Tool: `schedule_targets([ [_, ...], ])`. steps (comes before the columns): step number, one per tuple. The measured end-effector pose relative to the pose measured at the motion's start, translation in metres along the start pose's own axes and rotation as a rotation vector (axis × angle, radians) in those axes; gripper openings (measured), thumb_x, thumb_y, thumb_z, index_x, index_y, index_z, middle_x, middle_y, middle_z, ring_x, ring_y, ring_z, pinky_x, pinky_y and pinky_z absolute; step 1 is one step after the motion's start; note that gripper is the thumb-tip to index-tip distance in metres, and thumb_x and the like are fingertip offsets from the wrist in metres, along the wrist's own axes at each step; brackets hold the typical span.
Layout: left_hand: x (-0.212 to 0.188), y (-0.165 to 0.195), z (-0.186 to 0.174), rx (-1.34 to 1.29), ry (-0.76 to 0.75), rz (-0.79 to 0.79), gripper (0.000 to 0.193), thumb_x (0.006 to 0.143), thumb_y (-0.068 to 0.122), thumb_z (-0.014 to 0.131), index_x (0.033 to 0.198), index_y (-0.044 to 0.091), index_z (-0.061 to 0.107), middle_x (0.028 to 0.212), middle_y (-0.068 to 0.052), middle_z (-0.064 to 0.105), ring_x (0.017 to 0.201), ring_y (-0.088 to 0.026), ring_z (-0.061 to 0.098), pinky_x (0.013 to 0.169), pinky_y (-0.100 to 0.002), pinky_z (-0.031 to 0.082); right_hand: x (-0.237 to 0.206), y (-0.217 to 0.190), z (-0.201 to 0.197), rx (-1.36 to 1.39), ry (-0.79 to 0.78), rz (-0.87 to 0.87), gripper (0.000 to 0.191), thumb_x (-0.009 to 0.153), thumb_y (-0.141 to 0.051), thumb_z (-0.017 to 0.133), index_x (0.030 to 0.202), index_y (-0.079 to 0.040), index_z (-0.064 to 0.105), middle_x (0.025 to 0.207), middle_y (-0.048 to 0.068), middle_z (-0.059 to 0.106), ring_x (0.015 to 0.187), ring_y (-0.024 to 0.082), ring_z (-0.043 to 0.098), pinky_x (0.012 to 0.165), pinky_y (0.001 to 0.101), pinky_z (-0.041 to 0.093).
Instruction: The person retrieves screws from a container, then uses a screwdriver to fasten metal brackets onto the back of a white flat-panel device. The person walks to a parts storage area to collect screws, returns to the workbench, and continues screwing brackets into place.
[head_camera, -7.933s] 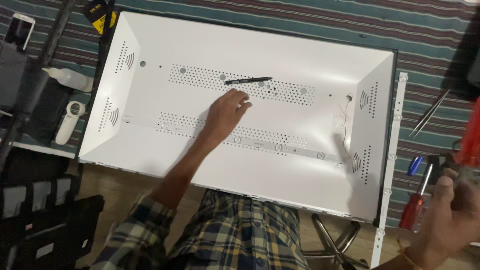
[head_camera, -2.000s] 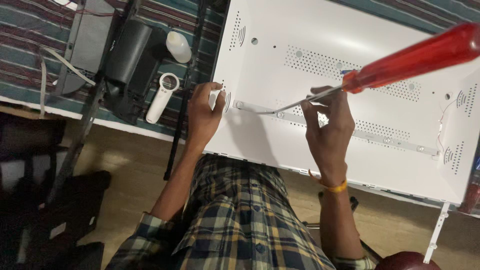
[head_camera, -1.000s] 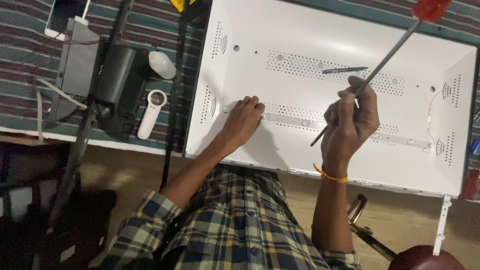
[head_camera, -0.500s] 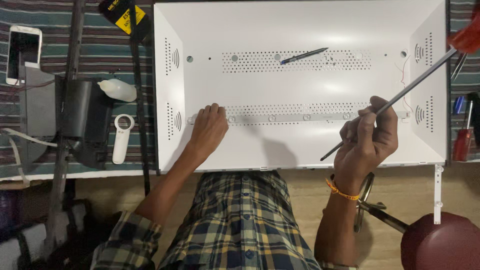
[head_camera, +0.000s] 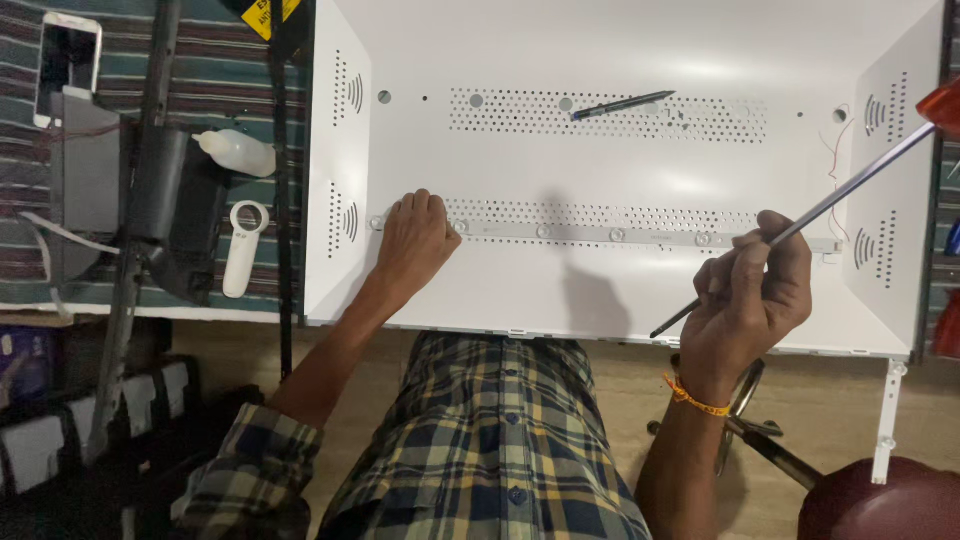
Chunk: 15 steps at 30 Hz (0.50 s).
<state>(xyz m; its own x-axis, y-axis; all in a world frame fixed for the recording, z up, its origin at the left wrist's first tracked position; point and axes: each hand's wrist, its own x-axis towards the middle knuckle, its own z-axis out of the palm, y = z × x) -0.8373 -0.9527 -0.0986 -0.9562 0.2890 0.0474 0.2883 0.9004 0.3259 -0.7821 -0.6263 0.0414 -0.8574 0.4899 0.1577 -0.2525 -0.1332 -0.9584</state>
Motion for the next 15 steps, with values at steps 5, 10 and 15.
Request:
schedule_targets([
  [5,0.001,0.009,0.0,0.085,0.049,-0.028,0.021,0.084,0.015,0.068,0.09,-0.003,0.061,0.093,-0.018,0.057,0.09,-0.031,0.055,0.084,-0.047,0.046,0.012,0.002,-0.005,0.038,-0.037,0.015,0.019,0.116,-0.002,0.06,0.134,0.005,0.061,0.088,0.004,0.059,0.058,0.003,0.043,0.048,0.0195,0.035],
  [10,-0.001,0.015,0.0,0.127,0.055,-0.085,0.022,0.088,0.019,0.068,0.091,-0.002,0.061,0.093,-0.018,0.056,0.092,-0.03,0.053,0.087,-0.046,0.044,0.019,0.002,-0.007,0.025,-0.039,0.032,0.02,0.115,-0.003,0.061,0.133,0.006,0.06,0.092,0.004,0.06,0.059,0.004,0.044,0.047,0.02,0.035],
  [15,-0.007,0.001,-0.01,-0.141,0.031,-0.068,0.014,0.09,0.012,0.072,0.089,0.004,0.061,0.094,-0.011,0.057,0.095,-0.028,0.05,0.09,-0.045,0.041,0.025,0.004,-0.006,0.032,-0.055,0.025,0.02,0.116,-0.003,0.062,0.134,0.006,0.06,0.094,0.005,0.062,0.06,0.005,0.046,0.048,0.0212,0.036],
])
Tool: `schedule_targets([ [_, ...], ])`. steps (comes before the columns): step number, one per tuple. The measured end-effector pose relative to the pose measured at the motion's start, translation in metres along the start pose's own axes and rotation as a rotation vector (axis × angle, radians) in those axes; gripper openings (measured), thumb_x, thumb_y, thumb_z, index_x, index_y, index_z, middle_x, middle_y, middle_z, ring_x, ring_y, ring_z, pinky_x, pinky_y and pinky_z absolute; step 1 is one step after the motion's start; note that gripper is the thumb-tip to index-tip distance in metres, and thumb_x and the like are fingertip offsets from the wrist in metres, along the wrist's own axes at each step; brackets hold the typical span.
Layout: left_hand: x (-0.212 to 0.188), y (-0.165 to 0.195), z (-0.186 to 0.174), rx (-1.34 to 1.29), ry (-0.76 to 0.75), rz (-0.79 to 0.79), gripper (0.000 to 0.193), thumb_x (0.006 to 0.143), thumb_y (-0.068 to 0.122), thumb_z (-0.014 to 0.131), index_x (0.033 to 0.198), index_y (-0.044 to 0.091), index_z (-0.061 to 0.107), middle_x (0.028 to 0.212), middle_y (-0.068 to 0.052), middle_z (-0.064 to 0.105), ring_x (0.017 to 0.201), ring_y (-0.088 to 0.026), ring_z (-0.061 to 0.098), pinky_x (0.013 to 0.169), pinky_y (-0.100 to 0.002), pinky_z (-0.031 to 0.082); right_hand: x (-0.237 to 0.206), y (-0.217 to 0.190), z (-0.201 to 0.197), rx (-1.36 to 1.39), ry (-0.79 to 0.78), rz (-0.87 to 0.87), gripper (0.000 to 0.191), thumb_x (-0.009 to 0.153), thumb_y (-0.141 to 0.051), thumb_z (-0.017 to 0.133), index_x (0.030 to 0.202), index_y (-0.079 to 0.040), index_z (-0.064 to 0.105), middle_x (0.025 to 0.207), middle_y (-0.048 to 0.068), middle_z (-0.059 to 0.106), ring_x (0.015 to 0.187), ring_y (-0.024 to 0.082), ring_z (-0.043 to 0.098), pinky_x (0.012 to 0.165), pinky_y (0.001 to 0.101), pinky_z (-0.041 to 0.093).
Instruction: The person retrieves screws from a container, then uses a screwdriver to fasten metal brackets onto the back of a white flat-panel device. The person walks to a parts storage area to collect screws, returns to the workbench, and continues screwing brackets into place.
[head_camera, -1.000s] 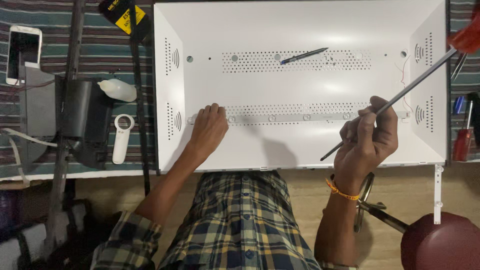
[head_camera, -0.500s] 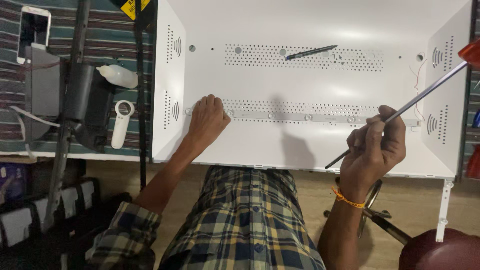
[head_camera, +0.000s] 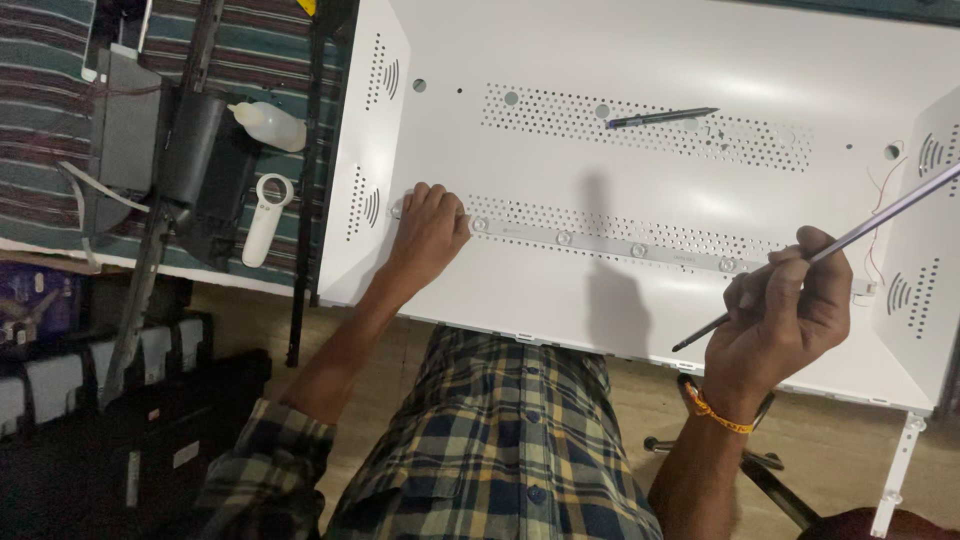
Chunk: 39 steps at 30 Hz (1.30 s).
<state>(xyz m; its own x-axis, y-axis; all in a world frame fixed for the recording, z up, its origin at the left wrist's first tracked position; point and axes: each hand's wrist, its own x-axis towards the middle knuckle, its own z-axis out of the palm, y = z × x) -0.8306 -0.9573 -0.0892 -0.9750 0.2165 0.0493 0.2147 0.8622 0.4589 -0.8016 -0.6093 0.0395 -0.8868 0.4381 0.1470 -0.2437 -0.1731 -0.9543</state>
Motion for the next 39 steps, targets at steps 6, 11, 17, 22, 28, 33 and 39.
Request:
schedule_targets([
  [6,0.004,-0.007,-0.011,-0.118,-0.127,-0.044,0.019,0.077,0.011,0.079,0.087,0.008,0.062,0.092,-0.006,0.058,0.098,-0.026,0.05,0.091,-0.043,0.04,0.004,0.002,0.003,0.019,-0.03,0.025,0.014,0.116,-0.002,0.062,0.128,0.006,0.061,0.092,0.004,0.061,0.059,0.004,0.044,0.047,0.02,0.035],
  [11,0.012,-0.005,-0.014,-0.127,-0.218,-0.142,0.018,0.079,0.012,0.079,0.084,0.008,0.063,0.091,-0.007,0.059,0.095,-0.026,0.051,0.09,-0.041,0.042,0.003,0.006,0.009,-0.001,-0.056,0.047,0.014,0.117,-0.001,0.06,0.128,0.006,0.062,0.089,0.003,0.06,0.058,0.004,0.043,0.049,0.0204,0.036],
  [17,0.015,-0.004,-0.008,-0.085,-0.182,-0.117,0.014,0.079,0.013,0.075,0.078,0.004,0.064,0.087,-0.011,0.061,0.093,-0.028,0.053,0.09,-0.045,0.043,-0.005,0.005,0.017,0.009,-0.081,0.084,0.014,0.116,-0.003,0.061,0.128,0.005,0.062,0.089,0.003,0.059,0.059,0.004,0.044,0.05,0.0199,0.036],
  [22,0.009,0.0,0.009,0.12,0.034,0.026,0.018,0.082,0.013,0.068,0.086,-0.004,0.062,0.093,-0.019,0.059,0.094,-0.033,0.053,0.088,-0.049,0.046,-0.01,0.004,0.024,-0.013,-0.093,0.07,0.017,0.116,-0.004,0.061,0.13,0.004,0.062,0.09,0.004,0.06,0.059,0.005,0.045,0.05,0.0207,0.037],
  [28,0.013,-0.001,0.012,0.209,-0.041,0.058,0.026,0.082,0.016,0.07,0.091,-0.008,0.064,0.09,-0.02,0.058,0.089,-0.03,0.053,0.085,-0.046,0.047,-0.018,-0.003,0.026,-0.013,-0.091,0.076,0.017,0.116,-0.004,0.061,0.13,0.006,0.061,0.092,0.005,0.062,0.06,0.005,0.046,0.051,0.0204,0.037],
  [33,0.009,-0.003,0.005,0.288,-0.033,0.159,0.016,0.087,0.013,0.068,0.091,-0.002,0.065,0.093,-0.015,0.059,0.092,-0.027,0.053,0.083,-0.043,0.047,-0.025,-0.005,0.033,-0.042,-0.092,0.063,0.02,0.114,-0.004,0.061,0.131,0.006,0.061,0.091,0.004,0.061,0.059,0.005,0.045,0.049,0.02,0.036],
  [39,-0.005,-0.004,0.0,0.222,0.107,0.254,0.02,0.087,0.01,0.071,0.102,-0.003,0.065,0.099,-0.014,0.061,0.094,-0.025,0.054,0.083,-0.04,0.047,-0.034,-0.006,0.043,-0.029,-0.107,0.073,0.019,0.115,-0.003,0.06,0.132,0.005,0.062,0.091,0.004,0.061,0.06,0.005,0.047,0.05,0.0203,0.037],
])
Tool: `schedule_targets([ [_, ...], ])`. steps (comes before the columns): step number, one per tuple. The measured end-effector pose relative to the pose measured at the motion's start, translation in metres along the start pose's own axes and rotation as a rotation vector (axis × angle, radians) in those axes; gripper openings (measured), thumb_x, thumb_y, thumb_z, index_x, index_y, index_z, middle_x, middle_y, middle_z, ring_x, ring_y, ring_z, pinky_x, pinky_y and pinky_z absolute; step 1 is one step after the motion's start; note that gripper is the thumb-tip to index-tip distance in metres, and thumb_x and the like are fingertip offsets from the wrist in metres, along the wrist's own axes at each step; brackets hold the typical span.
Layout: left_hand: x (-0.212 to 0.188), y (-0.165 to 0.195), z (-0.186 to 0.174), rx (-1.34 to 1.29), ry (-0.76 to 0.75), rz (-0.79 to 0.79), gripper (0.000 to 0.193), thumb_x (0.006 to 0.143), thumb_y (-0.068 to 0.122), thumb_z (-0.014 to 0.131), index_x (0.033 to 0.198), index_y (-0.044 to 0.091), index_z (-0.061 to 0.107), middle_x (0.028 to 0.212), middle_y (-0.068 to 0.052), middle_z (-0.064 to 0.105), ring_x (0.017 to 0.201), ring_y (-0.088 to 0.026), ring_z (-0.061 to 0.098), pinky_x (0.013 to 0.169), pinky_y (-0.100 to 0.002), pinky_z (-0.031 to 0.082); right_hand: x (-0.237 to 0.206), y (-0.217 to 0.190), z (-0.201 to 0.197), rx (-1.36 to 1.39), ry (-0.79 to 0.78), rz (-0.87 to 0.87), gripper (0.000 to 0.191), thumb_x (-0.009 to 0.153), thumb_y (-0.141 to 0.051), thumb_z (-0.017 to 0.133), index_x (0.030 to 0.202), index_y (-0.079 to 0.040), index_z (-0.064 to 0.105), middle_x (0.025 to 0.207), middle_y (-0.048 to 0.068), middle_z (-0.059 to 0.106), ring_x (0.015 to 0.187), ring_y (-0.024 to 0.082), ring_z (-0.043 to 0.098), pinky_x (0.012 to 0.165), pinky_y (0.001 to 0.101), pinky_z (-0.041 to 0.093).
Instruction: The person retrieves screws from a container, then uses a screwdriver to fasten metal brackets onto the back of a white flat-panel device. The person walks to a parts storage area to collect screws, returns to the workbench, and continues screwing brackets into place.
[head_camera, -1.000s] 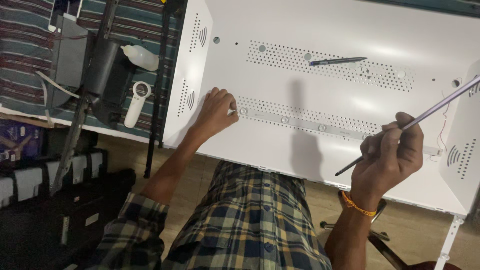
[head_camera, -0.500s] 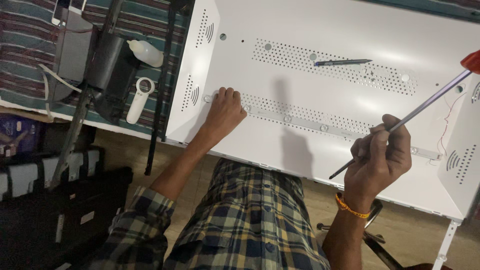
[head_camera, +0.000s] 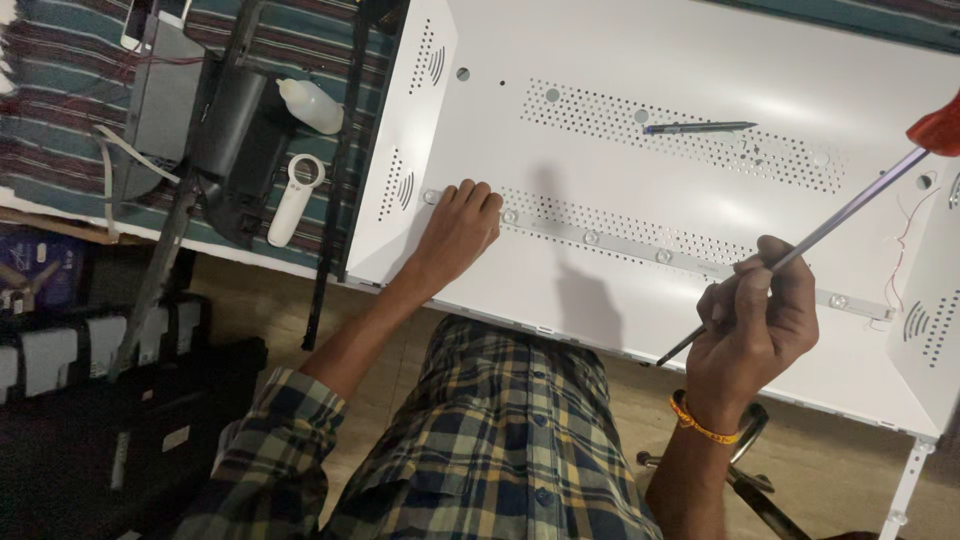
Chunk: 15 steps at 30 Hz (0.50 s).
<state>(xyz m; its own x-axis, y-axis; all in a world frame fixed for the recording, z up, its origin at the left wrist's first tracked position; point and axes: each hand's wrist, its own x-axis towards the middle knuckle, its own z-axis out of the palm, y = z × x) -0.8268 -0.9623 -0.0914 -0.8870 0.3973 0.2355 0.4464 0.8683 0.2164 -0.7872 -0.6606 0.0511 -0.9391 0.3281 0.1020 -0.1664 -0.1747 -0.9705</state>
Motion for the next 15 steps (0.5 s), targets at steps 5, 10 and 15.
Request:
schedule_targets([
  [5,0.005,-0.002,-0.02,0.165,-0.095,0.115,0.018,0.082,0.006,0.072,0.098,0.0,0.067,0.098,-0.01,0.062,0.094,-0.022,0.057,0.084,-0.037,0.049,-0.003,0.001,0.009,-0.01,-0.002,0.005,0.019,0.114,-0.004,0.06,0.131,0.005,0.061,0.092,0.005,0.061,0.06,0.004,0.046,0.049,0.0201,0.036],
  [10,0.028,-0.008,-0.031,0.428,-0.281,0.325,0.012,0.085,0.005,0.071,0.076,0.007,0.063,0.075,-0.002,0.056,0.077,-0.016,0.054,0.069,-0.033,0.043,-0.004,0.004,0.016,-0.012,-0.033,-0.006,0.02,0.114,-0.005,0.06,0.131,0.005,0.061,0.093,0.005,0.062,0.06,0.005,0.047,0.05,0.0212,0.037],
  [15,0.038,-0.018,-0.017,0.418,-0.183,0.39,0.021,0.086,0.012,0.069,0.068,0.01,0.058,0.067,0.001,0.051,0.067,-0.016,0.051,0.061,-0.034,0.039,-0.005,0.003,0.015,0.039,-0.055,0.005,0.016,0.116,-0.005,0.061,0.129,0.006,0.061,0.093,0.005,0.06,0.061,0.006,0.047,0.052,0.0209,0.038],
])
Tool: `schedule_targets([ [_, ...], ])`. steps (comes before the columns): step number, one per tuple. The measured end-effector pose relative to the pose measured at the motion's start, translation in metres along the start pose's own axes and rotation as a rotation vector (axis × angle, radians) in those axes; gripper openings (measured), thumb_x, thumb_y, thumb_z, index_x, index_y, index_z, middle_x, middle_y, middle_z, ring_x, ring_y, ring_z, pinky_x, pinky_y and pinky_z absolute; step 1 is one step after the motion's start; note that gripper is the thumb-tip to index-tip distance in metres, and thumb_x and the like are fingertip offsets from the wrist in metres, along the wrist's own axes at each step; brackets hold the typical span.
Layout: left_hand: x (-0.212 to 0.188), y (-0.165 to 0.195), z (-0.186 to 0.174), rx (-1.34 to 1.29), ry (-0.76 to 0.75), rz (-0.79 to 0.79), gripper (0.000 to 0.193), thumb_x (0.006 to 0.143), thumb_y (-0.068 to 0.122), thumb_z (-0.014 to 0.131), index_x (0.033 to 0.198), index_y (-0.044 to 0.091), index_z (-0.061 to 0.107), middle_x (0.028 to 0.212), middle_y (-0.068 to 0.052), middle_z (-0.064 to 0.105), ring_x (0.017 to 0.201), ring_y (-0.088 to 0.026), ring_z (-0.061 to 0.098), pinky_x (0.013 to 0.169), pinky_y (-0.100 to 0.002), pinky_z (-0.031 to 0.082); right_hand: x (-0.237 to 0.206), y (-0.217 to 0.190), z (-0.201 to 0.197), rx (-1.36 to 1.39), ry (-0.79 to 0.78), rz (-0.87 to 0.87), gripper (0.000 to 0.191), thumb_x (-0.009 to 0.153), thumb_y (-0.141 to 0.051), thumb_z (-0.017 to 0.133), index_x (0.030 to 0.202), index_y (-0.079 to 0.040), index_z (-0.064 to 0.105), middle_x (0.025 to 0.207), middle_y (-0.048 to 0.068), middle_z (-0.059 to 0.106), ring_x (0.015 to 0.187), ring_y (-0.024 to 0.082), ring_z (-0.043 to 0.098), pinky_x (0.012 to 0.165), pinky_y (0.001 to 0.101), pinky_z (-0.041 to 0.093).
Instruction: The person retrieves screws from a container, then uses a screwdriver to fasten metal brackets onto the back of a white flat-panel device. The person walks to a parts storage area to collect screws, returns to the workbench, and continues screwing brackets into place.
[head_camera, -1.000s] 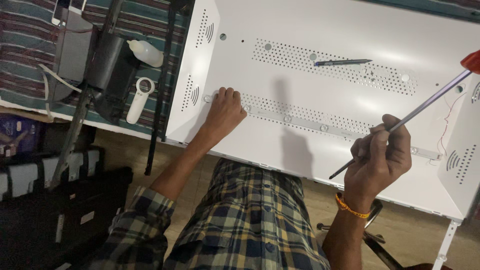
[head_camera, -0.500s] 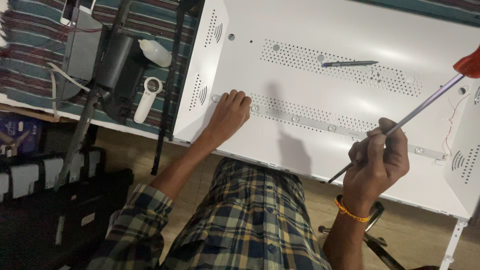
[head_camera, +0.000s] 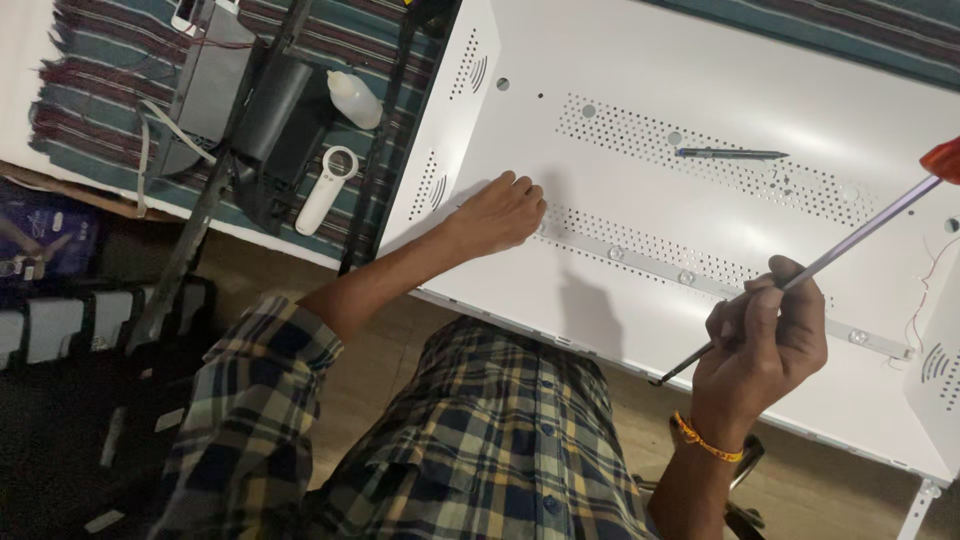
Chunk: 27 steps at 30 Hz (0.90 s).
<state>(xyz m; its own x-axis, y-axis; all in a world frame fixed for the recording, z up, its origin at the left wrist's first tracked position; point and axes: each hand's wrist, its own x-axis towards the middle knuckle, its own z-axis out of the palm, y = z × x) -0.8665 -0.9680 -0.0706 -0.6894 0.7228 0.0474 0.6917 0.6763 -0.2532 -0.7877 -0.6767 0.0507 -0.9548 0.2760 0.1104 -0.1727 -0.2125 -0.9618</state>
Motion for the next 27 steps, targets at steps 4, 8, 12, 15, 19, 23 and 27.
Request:
schedule_targets([
  [4,0.001,0.003,0.016,-0.068,-0.006,-0.046,0.017,0.081,0.013,0.07,0.069,0.009,0.059,0.068,-0.002,0.052,0.061,-0.013,0.049,0.05,-0.031,0.041,0.001,0.0,-0.002,-0.051,0.016,-0.018,0.017,0.116,-0.005,0.061,0.128,0.006,0.061,0.092,0.006,0.061,0.06,0.005,0.046,0.051,0.0215,0.038],
  [8,-0.001,0.007,0.019,-0.131,-0.121,-0.04,0.011,0.076,0.007,0.072,0.073,-0.001,0.065,0.073,-0.008,0.053,0.069,-0.016,0.05,0.053,-0.028,0.048,0.002,0.0,-0.002,-0.024,0.019,-0.017,0.017,0.116,-0.005,0.061,0.129,0.006,0.061,0.092,0.005,0.06,0.06,0.005,0.046,0.051,0.021,0.037],
  [12,-0.01,0.009,0.017,-0.036,-0.194,0.066,0.009,0.075,-0.002,0.073,0.067,-0.005,0.068,0.078,-0.008,0.053,0.076,-0.018,0.05,0.059,-0.028,0.053,0.003,-0.001,-0.003,-0.044,0.045,0.001,0.02,0.114,-0.004,0.06,0.131,0.005,0.061,0.094,0.005,0.061,0.059,0.005,0.045,0.051,0.0204,0.037],
  [15,-0.008,0.01,0.019,-0.097,-0.005,-0.021,0.008,0.072,0.0,0.075,0.069,-0.005,0.069,0.075,-0.01,0.055,0.072,-0.017,0.049,0.055,-0.027,0.052,0.004,-0.001,-0.003,-0.013,0.029,0.006,0.016,0.116,-0.003,0.06,0.128,0.006,0.061,0.092,0.006,0.061,0.06,0.005,0.046,0.051,0.0206,0.037],
  [19,-0.005,0.008,0.022,-0.052,-0.19,0.06,0.01,0.07,-0.002,0.076,0.065,-0.005,0.068,0.077,-0.008,0.055,0.074,-0.016,0.049,0.056,-0.026,0.052,0.005,-0.001,-0.003,-0.066,0.041,-0.014,0.018,0.115,-0.003,0.06,0.131,0.006,0.062,0.091,0.006,0.061,0.059,0.005,0.045,0.048,0.0212,0.036],
  [23,-0.01,0.005,0.022,0.01,-0.092,0.102,0.01,0.071,-0.002,0.076,0.064,-0.004,0.069,0.078,-0.007,0.055,0.074,-0.015,0.049,0.059,-0.026,0.052,0.006,-0.001,-0.007,-0.029,0.049,0.011,0.019,0.114,-0.002,0.059,0.131,0.005,0.062,0.091,0.005,0.061,0.058,0.005,0.046,0.048,0.0209,0.035],
  [27,-0.011,0.006,0.022,-0.058,-0.084,0.058,0.014,0.073,-0.005,0.076,0.064,-0.003,0.066,0.076,-0.006,0.054,0.075,-0.016,0.05,0.059,-0.027,0.052,0.006,-0.002,-0.012,-0.035,0.068,0.014,0.019,0.114,-0.003,0.059,0.13,0.006,0.062,0.093,0.005,0.062,0.059,0.005,0.046,0.048,0.0209,0.035],
])
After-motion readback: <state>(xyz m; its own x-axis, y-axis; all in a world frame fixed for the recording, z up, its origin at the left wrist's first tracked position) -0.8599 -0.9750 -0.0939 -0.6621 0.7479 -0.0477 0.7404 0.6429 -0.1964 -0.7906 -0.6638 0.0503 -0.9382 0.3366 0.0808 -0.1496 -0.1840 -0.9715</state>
